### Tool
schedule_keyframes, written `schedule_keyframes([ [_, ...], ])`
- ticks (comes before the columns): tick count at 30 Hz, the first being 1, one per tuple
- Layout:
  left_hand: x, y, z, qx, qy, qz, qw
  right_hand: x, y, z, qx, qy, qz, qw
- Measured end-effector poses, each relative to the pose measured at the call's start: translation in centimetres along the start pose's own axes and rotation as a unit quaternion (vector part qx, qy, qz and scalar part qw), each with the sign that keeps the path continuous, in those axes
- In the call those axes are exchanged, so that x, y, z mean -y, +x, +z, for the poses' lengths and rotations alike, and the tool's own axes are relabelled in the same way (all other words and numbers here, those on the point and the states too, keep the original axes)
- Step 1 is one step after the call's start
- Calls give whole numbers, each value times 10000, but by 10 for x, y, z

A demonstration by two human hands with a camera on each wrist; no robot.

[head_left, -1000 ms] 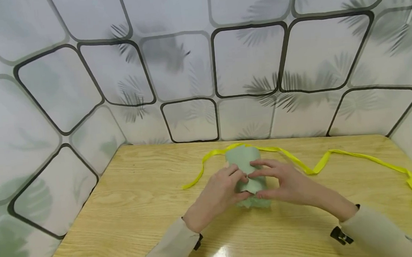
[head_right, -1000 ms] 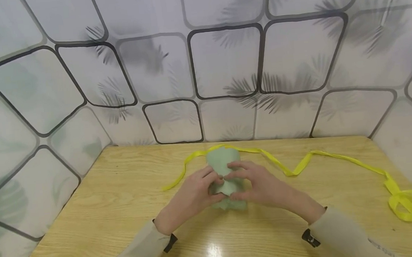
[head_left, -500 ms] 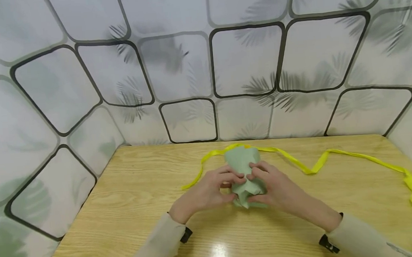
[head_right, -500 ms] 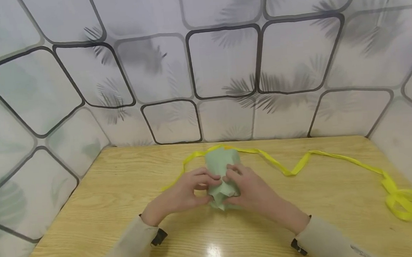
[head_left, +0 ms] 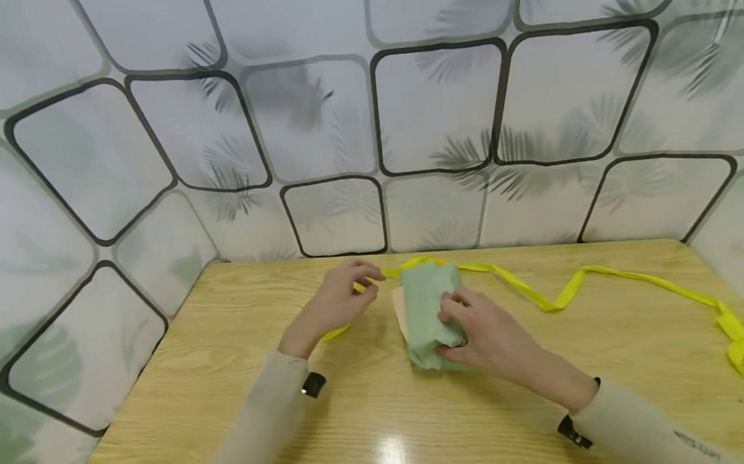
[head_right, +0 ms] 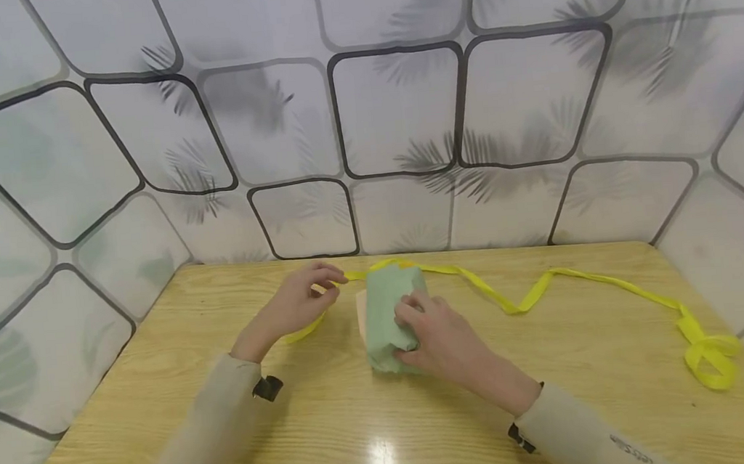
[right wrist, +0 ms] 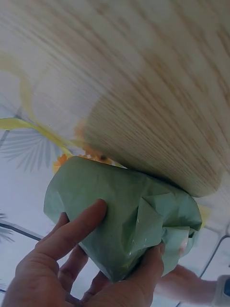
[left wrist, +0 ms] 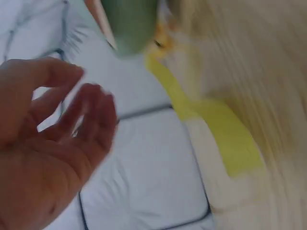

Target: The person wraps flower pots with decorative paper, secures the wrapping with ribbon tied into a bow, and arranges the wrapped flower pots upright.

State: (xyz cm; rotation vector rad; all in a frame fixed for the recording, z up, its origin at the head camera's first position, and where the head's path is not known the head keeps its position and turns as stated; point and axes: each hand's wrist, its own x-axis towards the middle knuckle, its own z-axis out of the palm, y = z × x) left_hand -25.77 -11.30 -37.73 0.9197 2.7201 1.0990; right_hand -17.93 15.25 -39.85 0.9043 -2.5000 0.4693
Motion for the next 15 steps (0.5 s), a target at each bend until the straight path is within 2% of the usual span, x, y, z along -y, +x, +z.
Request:
schedule_keyframes([
  [1, 6, 2, -2, 61, 335, -212, 9992, 0, 0, 0, -18, 3, -7, 10000],
  [2, 12, 3, -4, 259, 649, -366, 9969, 0, 0, 1, -33, 10, -17, 10000],
  [4, 22, 4, -4, 800, 1201, -521, 9882, 0, 0, 1, -64, 39, -44, 10000],
  [7, 31, 4, -1, 1315, 1617, -706, 9755, -1, -1, 1, -94, 64, -57, 9999],
  [9, 35, 3, -1, 1384, 1848, -826, 9695, -1, -1, 1, -94, 83, -45, 9999],
  [13, 41, 2, -6, 1264, 1985, -1250, 9638, -2, 0, 0, -59, 108, -15, 9999],
  [15, 45, 1, -9, 1215, 1868, -1436, 9642, -2, 0, 0, -64, 117, -12, 9999],
])
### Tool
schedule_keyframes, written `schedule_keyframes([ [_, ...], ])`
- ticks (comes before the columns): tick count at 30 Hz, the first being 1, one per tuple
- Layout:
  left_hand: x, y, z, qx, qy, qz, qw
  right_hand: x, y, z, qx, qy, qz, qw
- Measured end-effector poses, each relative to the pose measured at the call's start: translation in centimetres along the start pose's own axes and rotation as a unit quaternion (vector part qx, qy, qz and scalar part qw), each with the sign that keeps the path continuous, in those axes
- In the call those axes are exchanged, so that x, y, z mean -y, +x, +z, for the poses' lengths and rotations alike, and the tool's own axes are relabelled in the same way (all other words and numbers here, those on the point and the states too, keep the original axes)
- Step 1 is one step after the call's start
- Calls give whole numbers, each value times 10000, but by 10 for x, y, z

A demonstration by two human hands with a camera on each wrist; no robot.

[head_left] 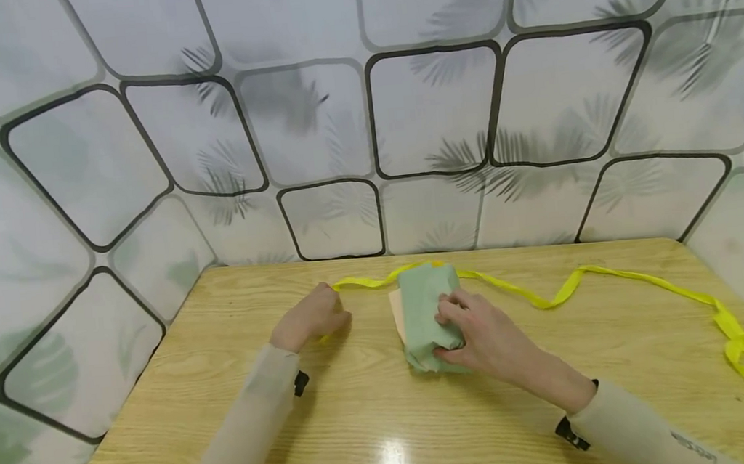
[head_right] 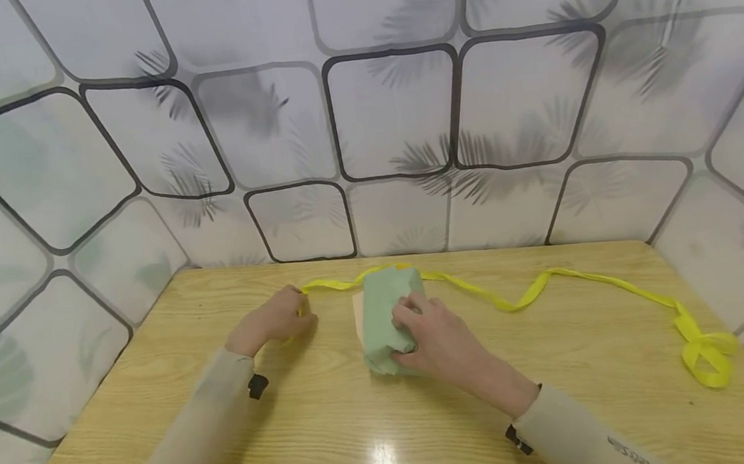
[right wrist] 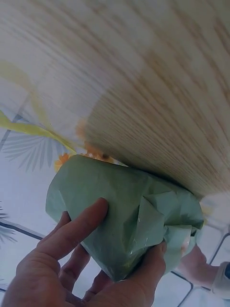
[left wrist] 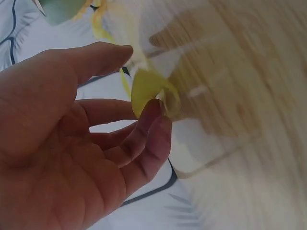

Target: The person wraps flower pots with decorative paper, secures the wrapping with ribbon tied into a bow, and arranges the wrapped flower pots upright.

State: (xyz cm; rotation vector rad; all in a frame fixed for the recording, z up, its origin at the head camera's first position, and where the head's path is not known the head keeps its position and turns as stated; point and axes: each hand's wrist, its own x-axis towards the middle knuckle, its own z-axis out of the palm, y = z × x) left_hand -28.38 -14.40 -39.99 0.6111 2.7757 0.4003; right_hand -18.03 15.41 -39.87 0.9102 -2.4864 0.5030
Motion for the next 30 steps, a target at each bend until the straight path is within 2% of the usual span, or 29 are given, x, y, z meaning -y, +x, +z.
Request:
schedule_keyframes([
  [2, 6, -1, -1, -72, -192, -64, 9998, 0, 0, 0, -28, -3, -15, 10000],
  [6, 20, -5, -5, -290, -579, -387, 9971, 0, 0, -1, -94, -1, -69, 9999],
  [10, 32, -10, -9, -468, -631, -699, 9945, 1, 0, -1, -53, 15, -56, 10000],
  [13, 37, -16, -13, -590, -629, -639, 9942, 1, -1, -2, -46, 16, -34, 10000],
  [20, 51, -29, -14, -1174, -599, -176, 9911, 2, -1, -1, -47, -46, 34, 10000],
  [25, 62, -38, -14, -1389, -590, -418, 9877, 3, -2, -1, -26, -76, 74, 9999],
  [30, 73, -46, -18, -1420, -887, -705, 9834, 4, -2, -1, 9, -24, 122, 9999],
])
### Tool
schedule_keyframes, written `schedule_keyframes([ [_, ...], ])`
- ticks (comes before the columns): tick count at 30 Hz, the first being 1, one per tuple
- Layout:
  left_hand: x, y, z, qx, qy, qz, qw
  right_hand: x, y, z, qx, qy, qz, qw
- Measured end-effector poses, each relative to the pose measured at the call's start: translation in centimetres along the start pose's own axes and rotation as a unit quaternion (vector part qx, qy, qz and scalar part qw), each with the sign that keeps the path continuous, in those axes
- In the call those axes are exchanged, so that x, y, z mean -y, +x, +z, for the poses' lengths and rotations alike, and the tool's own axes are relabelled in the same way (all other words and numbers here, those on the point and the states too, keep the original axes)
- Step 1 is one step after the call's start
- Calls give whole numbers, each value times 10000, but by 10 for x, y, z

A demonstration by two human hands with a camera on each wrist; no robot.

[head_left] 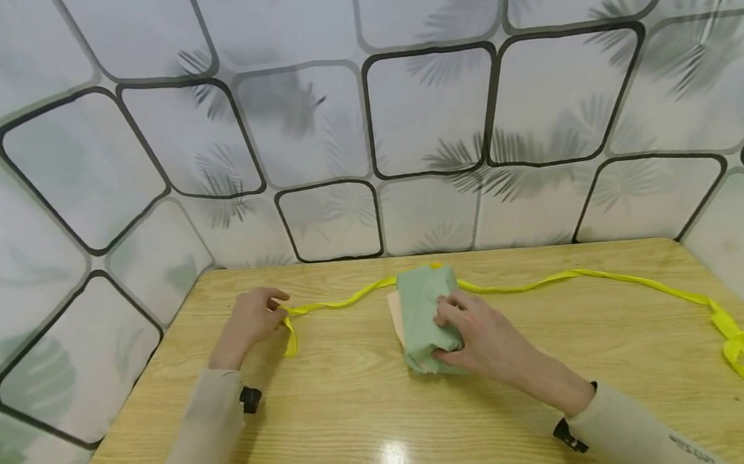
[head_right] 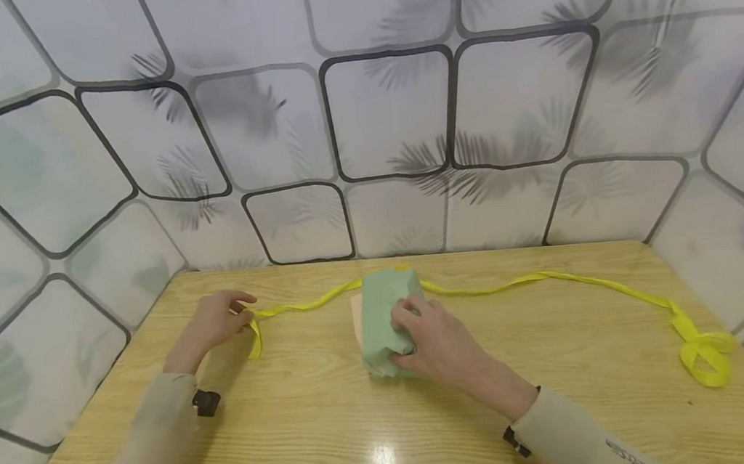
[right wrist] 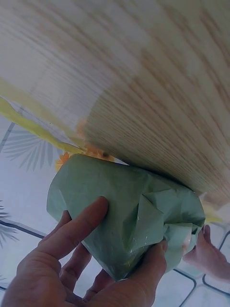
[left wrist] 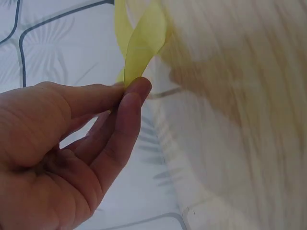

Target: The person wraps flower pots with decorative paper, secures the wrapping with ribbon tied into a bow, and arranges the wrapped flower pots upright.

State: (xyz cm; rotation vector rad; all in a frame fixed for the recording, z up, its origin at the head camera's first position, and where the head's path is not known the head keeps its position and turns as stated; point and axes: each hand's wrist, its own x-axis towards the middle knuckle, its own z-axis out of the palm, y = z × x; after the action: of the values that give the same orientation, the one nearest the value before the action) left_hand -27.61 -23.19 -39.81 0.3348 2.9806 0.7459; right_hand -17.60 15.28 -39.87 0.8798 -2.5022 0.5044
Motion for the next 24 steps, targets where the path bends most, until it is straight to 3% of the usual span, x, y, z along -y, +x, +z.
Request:
schedule_keyframes([
  [6, 8, -7, -14, 72, 327, -244, 9991, 1, 1, 0, -9, -18, -24, 10000],
  [10, 13, -10, -19, 102, 316, -420, 9986, 2, 1, 0, -41, -36, -60, 10000],
  [17, 19, -13, -24, -148, -84, -957, 9953, 1, 1, -1, -41, -67, -46, 10000],
  [24, 27, -20, -30, -493, -503, -1629, 9841, 0, 1, -1, -28, -39, -41, 10000],
])
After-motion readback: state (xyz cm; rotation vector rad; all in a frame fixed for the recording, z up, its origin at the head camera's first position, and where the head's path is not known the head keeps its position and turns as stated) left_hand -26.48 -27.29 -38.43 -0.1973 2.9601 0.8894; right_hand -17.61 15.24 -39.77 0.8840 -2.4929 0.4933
